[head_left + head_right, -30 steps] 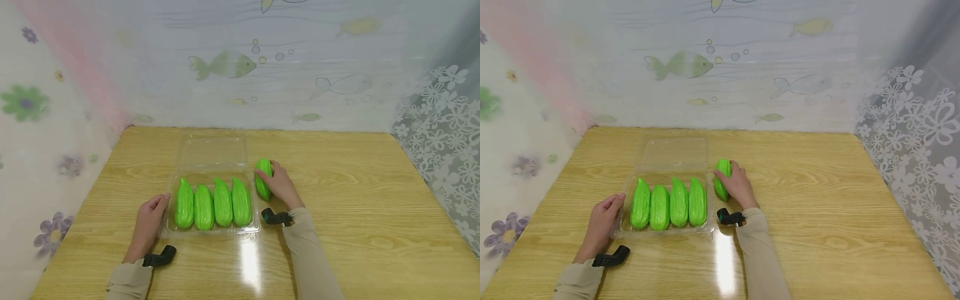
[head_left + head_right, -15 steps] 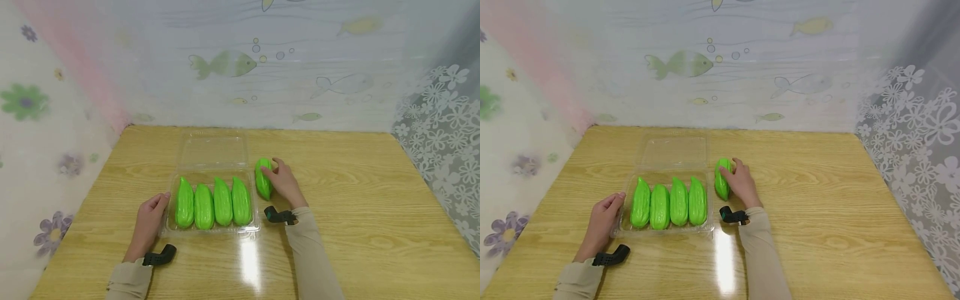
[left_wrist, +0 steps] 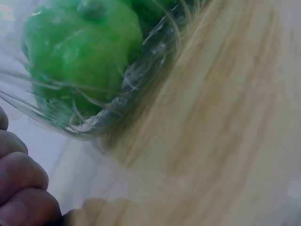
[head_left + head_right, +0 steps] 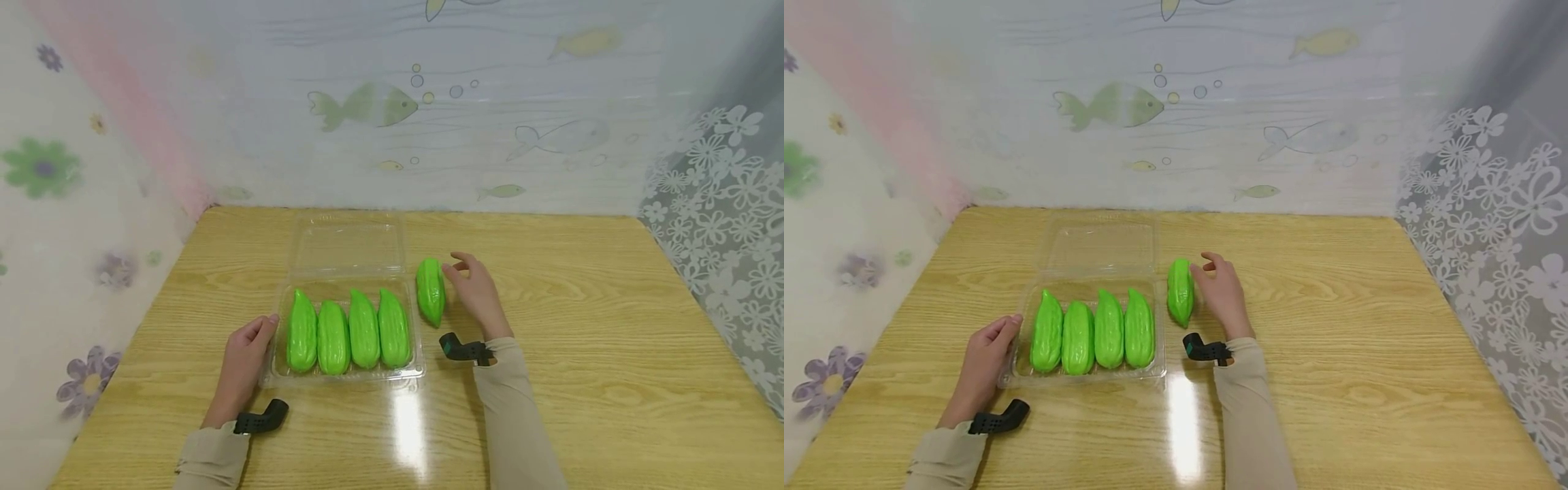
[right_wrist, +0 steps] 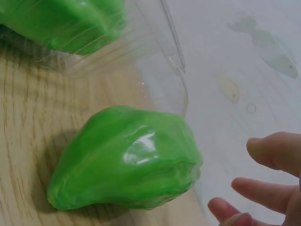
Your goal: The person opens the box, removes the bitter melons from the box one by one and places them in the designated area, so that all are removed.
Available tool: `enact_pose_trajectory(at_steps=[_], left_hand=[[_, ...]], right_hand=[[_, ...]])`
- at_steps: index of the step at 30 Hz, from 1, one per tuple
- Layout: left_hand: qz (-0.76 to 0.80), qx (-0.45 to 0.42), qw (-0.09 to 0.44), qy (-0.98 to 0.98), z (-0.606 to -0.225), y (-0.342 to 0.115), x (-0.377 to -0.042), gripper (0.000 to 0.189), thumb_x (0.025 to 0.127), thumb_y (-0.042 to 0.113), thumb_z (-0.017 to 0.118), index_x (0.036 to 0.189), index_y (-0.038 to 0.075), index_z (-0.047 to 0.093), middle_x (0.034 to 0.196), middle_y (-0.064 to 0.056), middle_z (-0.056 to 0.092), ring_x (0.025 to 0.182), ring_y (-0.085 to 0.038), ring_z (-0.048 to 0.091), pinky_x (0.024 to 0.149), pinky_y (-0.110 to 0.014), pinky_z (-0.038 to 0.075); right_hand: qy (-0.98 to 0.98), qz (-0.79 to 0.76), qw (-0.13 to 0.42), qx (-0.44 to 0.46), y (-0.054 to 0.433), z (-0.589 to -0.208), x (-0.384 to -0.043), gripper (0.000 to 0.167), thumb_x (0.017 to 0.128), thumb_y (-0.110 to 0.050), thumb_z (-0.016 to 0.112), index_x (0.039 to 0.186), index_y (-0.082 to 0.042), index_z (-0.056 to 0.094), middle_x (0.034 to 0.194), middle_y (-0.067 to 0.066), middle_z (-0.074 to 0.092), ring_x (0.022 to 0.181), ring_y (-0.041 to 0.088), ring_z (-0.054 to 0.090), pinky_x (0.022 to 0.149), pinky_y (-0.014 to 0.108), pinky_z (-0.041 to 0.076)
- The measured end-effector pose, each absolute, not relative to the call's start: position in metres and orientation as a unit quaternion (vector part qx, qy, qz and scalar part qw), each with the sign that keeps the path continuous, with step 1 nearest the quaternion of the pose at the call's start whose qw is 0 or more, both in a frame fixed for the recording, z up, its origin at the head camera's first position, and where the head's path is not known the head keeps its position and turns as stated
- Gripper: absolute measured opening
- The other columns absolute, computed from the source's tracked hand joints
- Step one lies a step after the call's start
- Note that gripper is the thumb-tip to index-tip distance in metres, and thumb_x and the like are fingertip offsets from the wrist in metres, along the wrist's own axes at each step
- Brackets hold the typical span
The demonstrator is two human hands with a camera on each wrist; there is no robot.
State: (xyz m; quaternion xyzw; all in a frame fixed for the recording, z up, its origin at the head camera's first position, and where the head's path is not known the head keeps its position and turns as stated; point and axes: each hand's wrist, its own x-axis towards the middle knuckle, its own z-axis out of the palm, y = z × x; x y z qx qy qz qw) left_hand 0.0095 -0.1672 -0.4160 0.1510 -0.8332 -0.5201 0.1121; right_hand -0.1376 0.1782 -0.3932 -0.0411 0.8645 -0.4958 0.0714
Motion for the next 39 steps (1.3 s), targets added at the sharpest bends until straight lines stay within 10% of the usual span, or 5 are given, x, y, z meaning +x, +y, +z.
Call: enact_pose_trajectory(at_steps=[39], left_hand=[[-0.511,0.155,0.108,-0.839,-0.414,-0.166,0.010,0.051,0.087,0.052,0.045,0.065,0.006,0.042,0.056,-0.003,0.030,0.052,-0.018,0.032,0.048,-0.029,0.029]], right_hand=[[0.829,-0.526,0.095,-0.164,0.154,-0.354,-0.113,0.041,0.090,-0.043,0.049,0.126,-0.025,0.046,0.108,0.002,0.054,0.076,0.024,0.059,0.064,0.037,0.045]])
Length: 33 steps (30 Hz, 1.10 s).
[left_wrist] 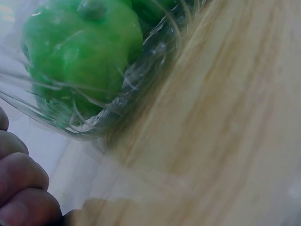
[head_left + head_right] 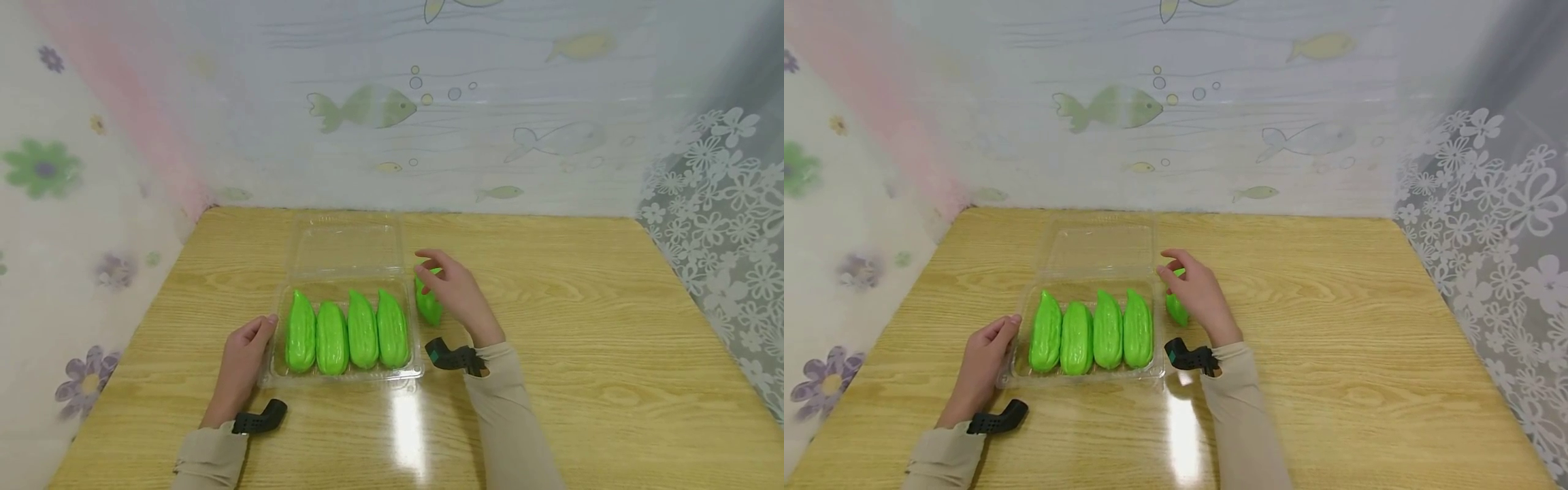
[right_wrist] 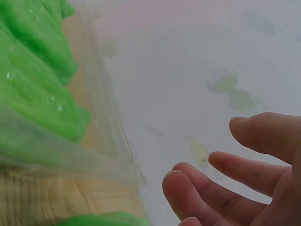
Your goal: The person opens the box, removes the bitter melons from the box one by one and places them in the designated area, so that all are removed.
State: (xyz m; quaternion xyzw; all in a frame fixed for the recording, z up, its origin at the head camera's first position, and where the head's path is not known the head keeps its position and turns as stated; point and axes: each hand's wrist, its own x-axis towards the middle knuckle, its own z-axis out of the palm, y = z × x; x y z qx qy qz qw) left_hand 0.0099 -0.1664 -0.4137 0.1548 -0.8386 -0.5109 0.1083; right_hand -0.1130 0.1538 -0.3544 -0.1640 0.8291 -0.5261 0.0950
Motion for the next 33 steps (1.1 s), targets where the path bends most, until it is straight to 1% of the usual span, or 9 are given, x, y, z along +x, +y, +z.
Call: enact_pose_trajectory(at_steps=[8,17,23,26,33], left_hand=[[-0.509,0.153,0.107,-0.840,-0.416,-0.167,0.008,0.052,0.087,0.052,0.045,0.064,0.006,0.041,0.056,-0.004,0.029,0.051,-0.018,0.032,0.047,-0.029,0.029],[-0.511,0.152,0.110,-0.839,-0.419,-0.167,0.005,0.052,0.087,0.052,0.045,0.064,0.006,0.041,0.055,-0.003,0.029,0.051,-0.018,0.032,0.047,-0.029,0.029],[-0.513,0.151,0.103,-0.839,-0.422,-0.170,0.001,0.052,0.087,0.052,0.045,0.064,0.006,0.041,0.056,-0.003,0.029,0.051,-0.018,0.032,0.048,-0.029,0.030],[-0.516,0.149,0.102,-0.837,-0.423,-0.172,-0.003,0.052,0.087,0.052,0.045,0.064,0.006,0.041,0.056,-0.003,0.029,0.051,-0.018,0.032,0.048,-0.029,0.030],[-0.515,0.143,0.102,-0.839,-0.425,-0.174,-0.009,0.051,0.087,0.052,0.044,0.065,0.006,0.041,0.056,-0.004,0.030,0.052,-0.018,0.033,0.048,-0.029,0.030]], right_hand=[[0.829,-0.519,0.100,-0.182,0.141,-0.353,-0.108,0.036,0.090,-0.038,0.050,0.125,-0.026,0.047,0.107,-0.001,0.054,0.077,0.025,0.060,0.062,0.034,0.045],[0.840,-0.490,0.112,-0.207,0.128,-0.356,-0.104,0.036,0.091,-0.036,0.050,0.125,-0.026,0.046,0.106,-0.004,0.055,0.070,0.024,0.061,0.057,0.035,0.043],[0.852,-0.463,0.116,-0.215,0.121,-0.359,-0.104,0.038,0.091,-0.037,0.050,0.126,-0.025,0.046,0.107,-0.003,0.055,0.066,0.022,0.058,0.053,0.033,0.044],[0.856,-0.452,0.120,-0.219,0.117,-0.360,-0.104,0.038,0.091,-0.038,0.049,0.126,-0.026,0.045,0.108,-0.004,0.055,0.063,0.020,0.058,0.053,0.032,0.044],[0.851,-0.446,0.123,-0.247,0.104,-0.362,-0.103,0.040,0.091,-0.037,0.049,0.128,-0.021,0.045,0.106,-0.002,0.056,0.062,0.014,0.059,0.055,0.030,0.046]])
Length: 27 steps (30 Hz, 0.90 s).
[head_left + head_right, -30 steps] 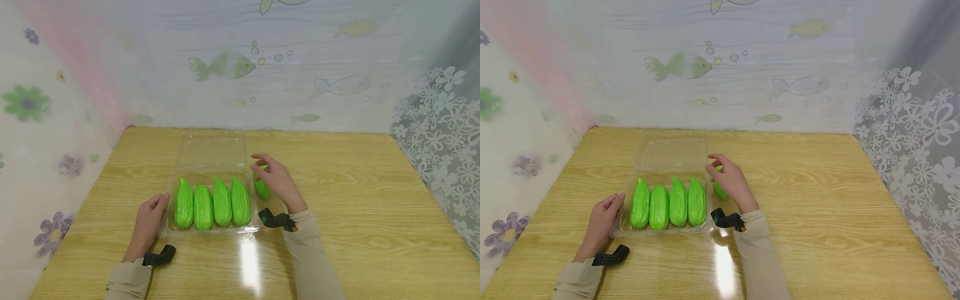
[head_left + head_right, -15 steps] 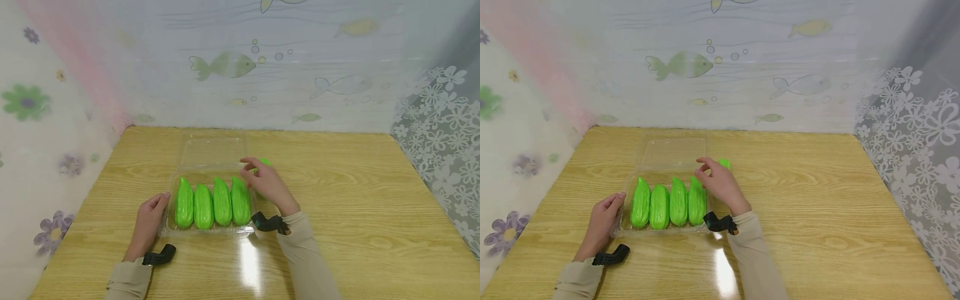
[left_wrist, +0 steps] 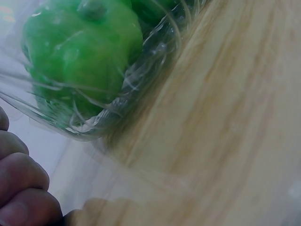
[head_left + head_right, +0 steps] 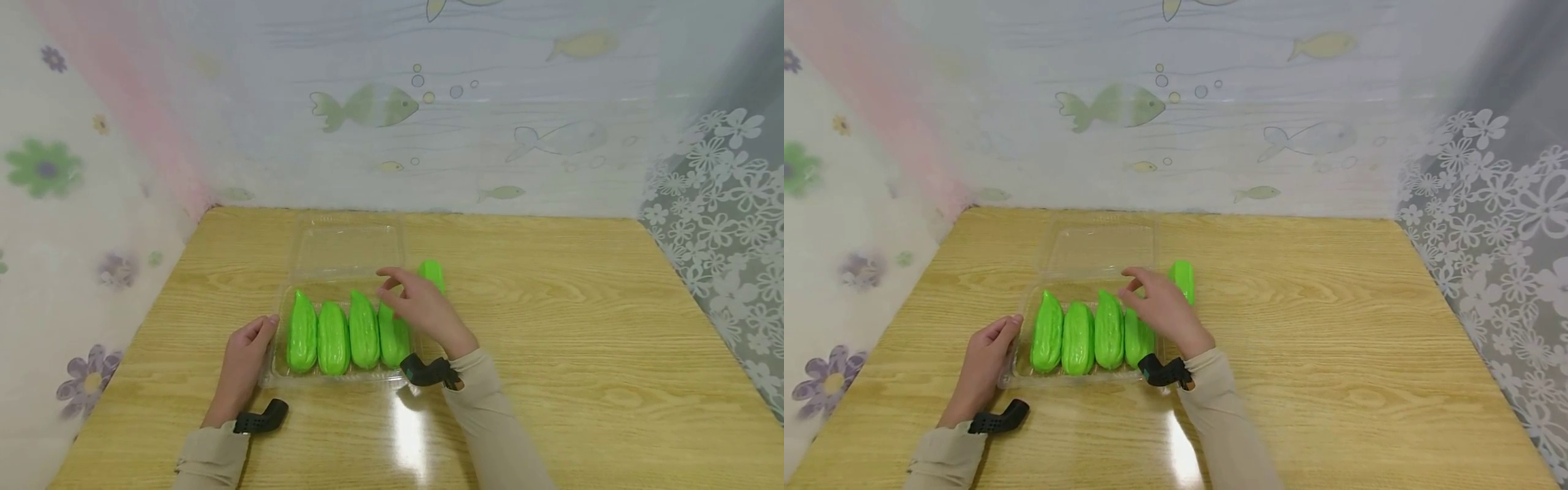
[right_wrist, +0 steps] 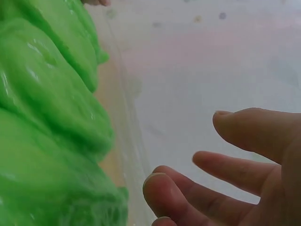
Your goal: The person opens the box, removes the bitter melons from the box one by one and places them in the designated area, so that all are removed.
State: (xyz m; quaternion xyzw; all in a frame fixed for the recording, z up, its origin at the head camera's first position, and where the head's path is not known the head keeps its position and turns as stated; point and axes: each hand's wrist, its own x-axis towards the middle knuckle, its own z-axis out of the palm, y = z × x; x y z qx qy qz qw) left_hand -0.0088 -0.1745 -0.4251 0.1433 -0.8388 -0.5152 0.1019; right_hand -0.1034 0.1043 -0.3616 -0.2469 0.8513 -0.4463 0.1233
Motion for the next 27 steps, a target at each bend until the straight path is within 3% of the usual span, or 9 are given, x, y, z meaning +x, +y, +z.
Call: enact_pose_trajectory(at_steps=[6,15,27], left_hand=[[-0.529,0.145,0.106,-0.830,-0.426,-0.175,-0.010,0.052,0.087,0.052,0.046,0.065,0.006,0.040,0.055,-0.004,0.030,0.051,-0.018,0.033,0.048,-0.030,0.030],[-0.537,0.141,0.111,-0.824,-0.429,-0.175,-0.010,0.052,0.087,0.052,0.047,0.063,0.006,0.040,0.055,-0.004,0.030,0.050,-0.018,0.033,0.047,-0.030,0.030],[-0.524,0.152,0.110,-0.831,-0.428,-0.173,-0.010,0.052,0.086,0.054,0.046,0.064,0.007,0.041,0.057,-0.003,0.032,0.053,-0.018,0.034,0.049,-0.029,0.030]], right_hand=[[0.856,-0.415,0.120,-0.283,0.087,-0.364,-0.097,0.040,0.092,-0.036,0.048,0.128,-0.019,0.045,0.106,-0.003,0.057,0.064,0.011,0.057,0.057,0.027,0.045],[0.867,-0.366,0.109,-0.320,0.062,-0.368,-0.082,0.043,0.092,-0.038,0.046,0.129,-0.016,0.045,0.108,-0.003,0.057,0.080,0.008,0.054,0.072,0.029,0.043],[0.846,-0.418,0.120,-0.309,0.032,-0.364,-0.068,0.041,0.092,-0.035,0.049,0.129,-0.018,0.045,0.111,-0.001,0.056,0.082,0.006,0.055,0.066,0.024,0.044]])
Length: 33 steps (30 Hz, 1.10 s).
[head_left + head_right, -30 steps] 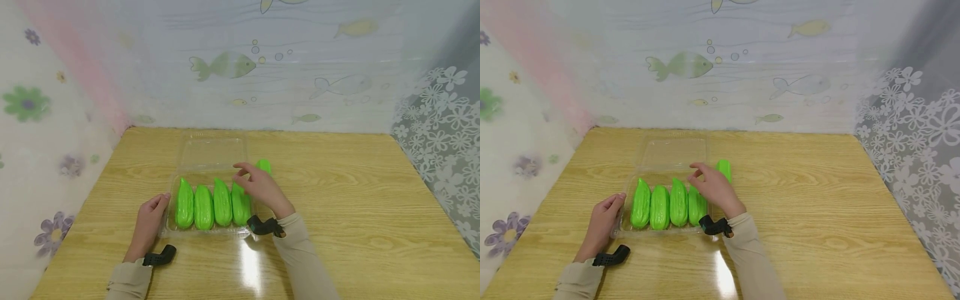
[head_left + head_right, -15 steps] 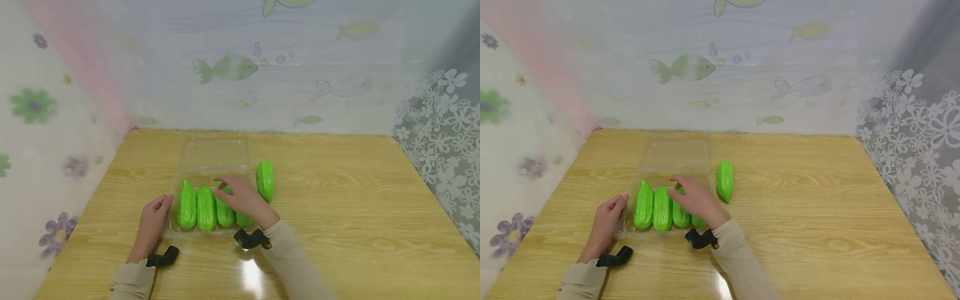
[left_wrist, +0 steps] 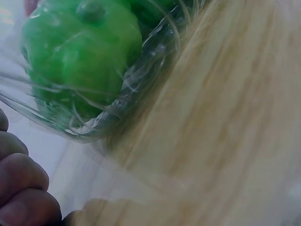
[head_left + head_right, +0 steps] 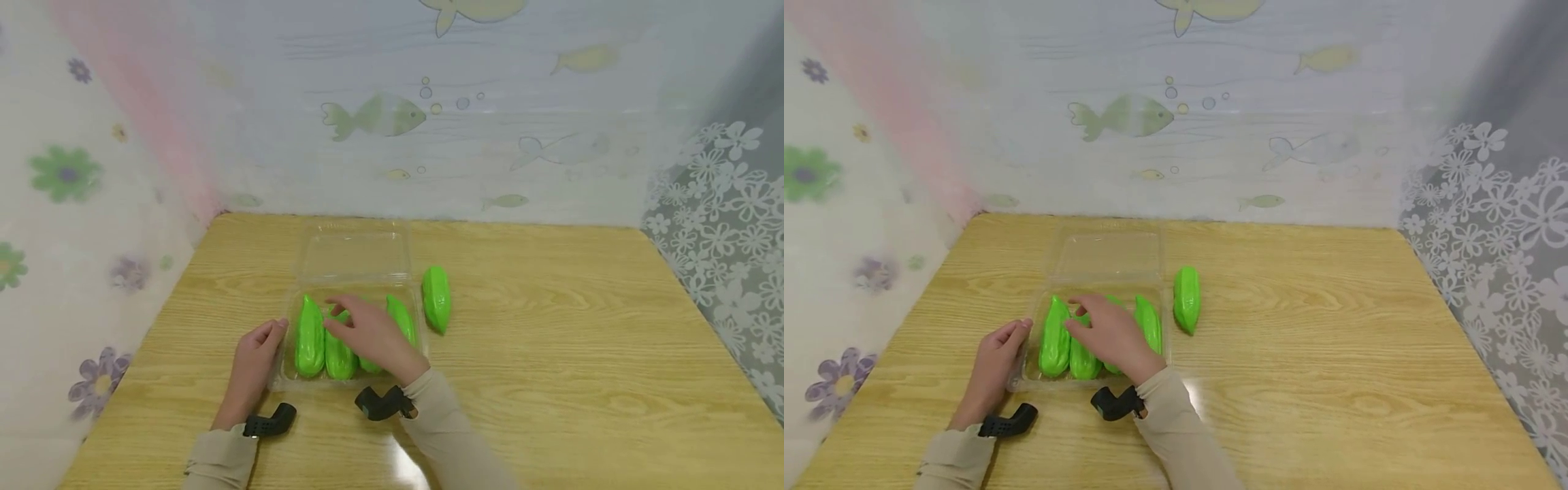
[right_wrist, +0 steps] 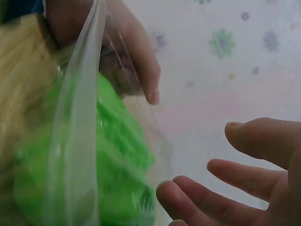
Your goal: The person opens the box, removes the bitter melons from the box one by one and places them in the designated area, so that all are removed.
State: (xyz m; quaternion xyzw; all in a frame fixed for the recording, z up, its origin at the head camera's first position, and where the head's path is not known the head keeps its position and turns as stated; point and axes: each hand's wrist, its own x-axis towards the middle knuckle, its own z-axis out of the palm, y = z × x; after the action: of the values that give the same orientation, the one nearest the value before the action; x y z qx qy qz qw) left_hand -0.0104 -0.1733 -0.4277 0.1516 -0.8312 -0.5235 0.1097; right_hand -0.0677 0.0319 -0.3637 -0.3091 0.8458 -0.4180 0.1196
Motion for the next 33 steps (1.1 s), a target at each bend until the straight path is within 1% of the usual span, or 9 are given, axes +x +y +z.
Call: enact_pose_trajectory(at_steps=[3,8,12,17,21,24,29,32,33], left_hand=[[-0.522,0.153,0.108,-0.832,-0.428,-0.173,-0.011,0.052,0.086,0.054,0.046,0.064,0.007,0.041,0.058,-0.004,0.033,0.054,-0.018,0.036,0.049,-0.029,0.030],[-0.523,0.151,0.104,-0.833,-0.429,-0.173,-0.012,0.052,0.086,0.055,0.045,0.065,0.007,0.042,0.059,-0.004,0.034,0.055,-0.018,0.036,0.049,-0.029,0.031],[-0.517,0.148,0.102,-0.837,-0.429,-0.174,-0.013,0.052,0.086,0.055,0.044,0.065,0.008,0.042,0.059,-0.003,0.033,0.055,-0.017,0.036,0.049,-0.028,0.031],[-0.513,0.146,0.101,-0.840,-0.428,-0.174,-0.012,0.053,0.087,0.055,0.044,0.064,0.007,0.041,0.058,-0.004,0.033,0.053,-0.017,0.035,0.048,-0.028,0.031],[-0.512,0.146,0.098,-0.841,-0.429,-0.174,-0.011,0.053,0.086,0.056,0.043,0.064,0.007,0.040,0.058,-0.003,0.032,0.052,-0.017,0.035,0.048,-0.028,0.031],[-0.515,0.143,0.100,-0.840,-0.430,-0.174,-0.011,0.053,0.087,0.055,0.044,0.063,0.008,0.040,0.058,-0.003,0.032,0.051,-0.017,0.034,0.047,-0.028,0.031],[-0.517,0.133,0.111,-0.838,-0.430,-0.175,-0.011,0.051,0.088,0.051,0.045,0.062,0.007,0.040,0.056,-0.003,0.031,0.049,-0.017,0.033,0.045,-0.029,0.030],[-0.517,0.128,0.111,-0.839,-0.429,-0.174,-0.011,0.052,0.088,0.051,0.046,0.062,0.006,0.040,0.055,-0.003,0.031,0.049,-0.016,0.033,0.046,-0.029,0.030],[-0.517,0.127,0.112,-0.839,-0.429,-0.174,-0.011,0.052,0.088,0.050,0.046,0.062,0.006,0.040,0.055,-0.003,0.031,0.049,-0.016,0.033,0.046,-0.029,0.030]], right_hand=[[0.842,-0.427,0.122,-0.307,0.025,-0.365,-0.066,0.042,0.091,-0.036,0.050,0.129,-0.019,0.045,0.114,-0.001,0.054,0.085,0.006,0.054,0.067,0.024,0.044],[0.845,-0.430,0.121,-0.294,0.018,-0.367,-0.064,0.045,0.090,-0.038,0.051,0.131,-0.020,0.043,0.122,-0.002,0.048,0.084,0.004,0.052,0.067,0.023,0.043],[0.848,-0.432,0.118,-0.285,0.009,-0.368,-0.064,0.049,0.089,-0.038,0.053,0.133,-0.020,0.039,0.128,-0.001,0.046,0.087,0.005,0.054,0.071,0.024,0.044],[0.868,-0.407,0.102,-0.267,0.000,-0.372,-0.062,0.051,0.089,-0.039,0.053,0.134,-0.020,0.038,0.126,-0.003,0.047,0.089,0.005,0.054,0.072,0.025,0.044],[0.896,-0.346,0.071,-0.268,-0.007,-0.371,-0.059,0.051,0.090,-0.040,0.050,0.134,-0.018,0.038,0.126,-0.002,0.049,0.101,0.012,0.053,0.080,0.029,0.043],[0.912,-0.305,0.054,-0.268,-0.013,-0.370,-0.056,0.051,0.090,-0.041,0.049,0.134,-0.016,0.039,0.124,-0.001,0.051,0.106,0.015,0.052,0.082,0.030,0.043],[0.925,-0.270,0.039,-0.266,-0.018,-0.369,-0.052,0.051,0.089,-0.041,0.050,0.132,-0.014,0.041,0.120,0.000,0.054,0.094,0.016,0.057,0.071,0.030,0.046],[0.933,-0.237,0.038,-0.266,-0.021,-0.369,-0.049,0.053,0.089,-0.044,0.049,0.133,-0.015,0.040,0.126,0.005,0.049,0.094,0.020,0.058,0.068,0.031,0.047],[0.936,-0.226,0.036,-0.268,-0.022,-0.369,-0.049,0.054,0.089,-0.044,0.048,0.133,-0.016,0.039,0.128,0.006,0.047,0.097,0.021,0.057,0.069,0.032,0.047]])
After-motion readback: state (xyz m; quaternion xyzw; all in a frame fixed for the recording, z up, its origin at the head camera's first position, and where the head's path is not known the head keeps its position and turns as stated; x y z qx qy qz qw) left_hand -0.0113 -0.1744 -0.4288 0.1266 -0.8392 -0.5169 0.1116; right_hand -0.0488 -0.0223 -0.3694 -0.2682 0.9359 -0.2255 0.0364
